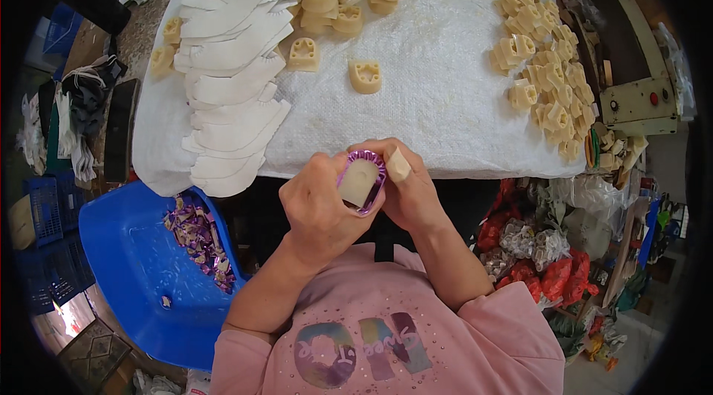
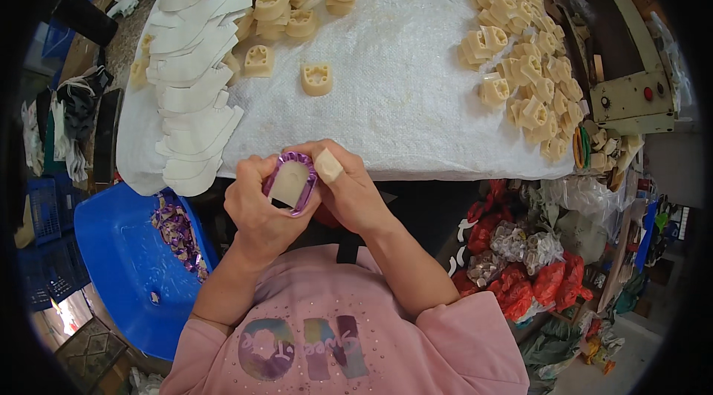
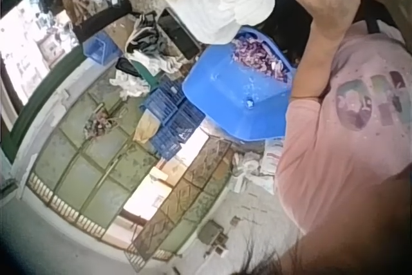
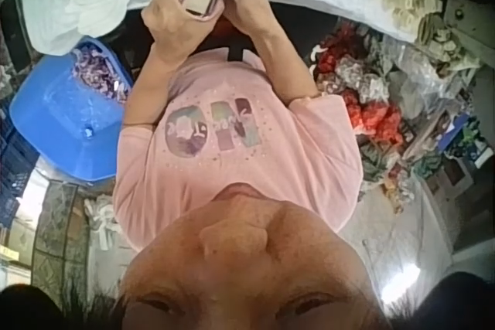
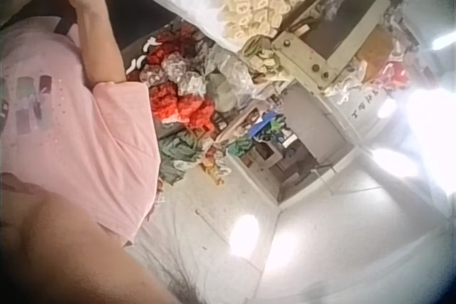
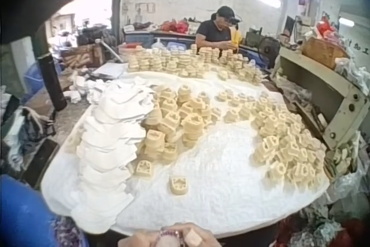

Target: The person is assembling shoe components by applying adhesive and attaching fabric pieces to heel parts.

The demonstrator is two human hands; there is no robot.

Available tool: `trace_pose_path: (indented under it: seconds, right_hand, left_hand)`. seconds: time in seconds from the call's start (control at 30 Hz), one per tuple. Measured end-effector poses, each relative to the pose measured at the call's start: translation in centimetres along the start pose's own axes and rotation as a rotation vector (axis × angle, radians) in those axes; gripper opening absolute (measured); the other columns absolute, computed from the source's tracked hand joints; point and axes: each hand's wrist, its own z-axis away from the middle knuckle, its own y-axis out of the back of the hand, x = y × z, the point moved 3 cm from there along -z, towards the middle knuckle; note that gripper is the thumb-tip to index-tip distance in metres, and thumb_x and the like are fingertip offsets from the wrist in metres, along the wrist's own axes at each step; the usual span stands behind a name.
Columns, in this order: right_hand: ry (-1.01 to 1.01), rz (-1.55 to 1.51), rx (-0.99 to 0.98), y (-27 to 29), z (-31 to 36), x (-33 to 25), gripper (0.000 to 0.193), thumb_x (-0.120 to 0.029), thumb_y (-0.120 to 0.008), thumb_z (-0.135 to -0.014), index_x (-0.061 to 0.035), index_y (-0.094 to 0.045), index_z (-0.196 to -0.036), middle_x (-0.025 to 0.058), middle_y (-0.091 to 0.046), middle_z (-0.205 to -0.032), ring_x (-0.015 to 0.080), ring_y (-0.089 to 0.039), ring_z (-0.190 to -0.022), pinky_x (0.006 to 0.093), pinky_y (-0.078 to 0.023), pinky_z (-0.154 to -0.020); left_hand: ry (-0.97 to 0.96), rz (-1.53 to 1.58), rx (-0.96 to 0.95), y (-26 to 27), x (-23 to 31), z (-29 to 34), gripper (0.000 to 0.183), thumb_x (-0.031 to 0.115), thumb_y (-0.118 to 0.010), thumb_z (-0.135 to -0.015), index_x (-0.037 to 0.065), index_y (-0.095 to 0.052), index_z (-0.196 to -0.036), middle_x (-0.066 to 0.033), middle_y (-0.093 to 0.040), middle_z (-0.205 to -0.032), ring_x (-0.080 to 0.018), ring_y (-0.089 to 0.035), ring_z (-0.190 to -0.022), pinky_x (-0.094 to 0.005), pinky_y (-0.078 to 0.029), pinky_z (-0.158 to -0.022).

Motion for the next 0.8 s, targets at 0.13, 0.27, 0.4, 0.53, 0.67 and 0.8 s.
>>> trace_pose_path:
  seconds: [0.13,0.27,0.4,0.53,0.67,0.8]
  right_hand:
    - [0.015,-0.207,-0.049,-1.2,0.4,0.4,0.028,-0.024,-0.047,-0.097,-0.0034,-0.055,-0.114,0.0068,-0.060,-0.101,0.0157,-0.057,-0.087,0.0304,-0.049,-0.073]
    - [0.168,0.413,0.104,-1.9,0.5,-0.3,0.024,-0.018,-0.048,-0.095,-0.0004,-0.057,-0.109,0.0126,-0.063,-0.093,0.0210,-0.061,-0.082,0.0318,-0.048,-0.072]
    - [0.321,0.871,0.125,-2.7,-0.1,-0.5,0.023,-0.015,-0.048,-0.093,0.0003,-0.057,-0.108,0.0163,-0.062,-0.088,0.0249,-0.062,-0.079,0.0332,-0.048,-0.070]
    - [0.232,0.848,-0.016,-3.0,-1.1,-1.4,0.023,-0.013,-0.050,-0.092,-0.0004,-0.057,-0.110,0.0143,-0.061,-0.088,0.0250,-0.061,-0.079,0.0331,-0.047,-0.070]
    - [0.393,0.946,-0.098,-3.8,-3.5,-2.1,0.025,-0.003,-0.060,-0.082,0.0003,-0.057,-0.107,0.0124,-0.057,-0.089,0.0273,-0.058,-0.082,0.0329,-0.046,-0.071]
    - [0.531,1.220,-0.091,-5.1,-5.5,-1.8,0.027,0.002,-0.062,-0.075,-0.0007,-0.059,-0.102,0.0126,-0.055,-0.092,0.0298,-0.053,-0.085,0.0357,-0.045,-0.071]
  left_hand:
    - [0.024,-0.008,0.025,0.4,0.2,0.3,0.046,0.010,-0.083,-0.057,-0.001,-0.052,-0.089,-0.0114,-0.053,-0.072,-0.0253,-0.057,-0.054,-0.0309,-0.047,-0.047]
    - [-0.004,-0.110,0.025,0.7,-0.2,1.0,0.052,0.012,-0.084,-0.056,0.000,-0.051,-0.093,-0.0148,-0.057,-0.079,-0.0271,-0.061,-0.059,-0.0319,-0.049,-0.051]
    - [-0.005,-0.087,0.078,1.2,-1.5,1.0,0.039,0.009,-0.080,-0.061,-0.003,-0.053,-0.086,-0.0111,-0.054,-0.069,-0.0250,-0.056,-0.053,-0.0310,-0.046,-0.044]
    - [0.153,0.009,0.098,2.9,-2.8,1.0,0.039,0.008,-0.080,-0.062,-0.001,-0.055,-0.091,-0.0107,-0.057,-0.072,-0.0252,-0.060,-0.058,-0.0308,-0.048,-0.050]
    - [0.299,-0.037,0.112,6.5,-4.8,2.7,0.047,0.007,-0.081,-0.064,-0.001,-0.052,-0.101,-0.0098,-0.060,-0.086,-0.0170,-0.060,-0.073,-0.0265,-0.049,-0.068]
    - [0.445,-0.295,0.235,11.0,-8.3,6.1,0.044,0.005,-0.076,-0.066,0.000,-0.056,-0.105,-0.0128,-0.058,-0.091,-0.0245,-0.059,-0.082,-0.0325,-0.047,-0.075]
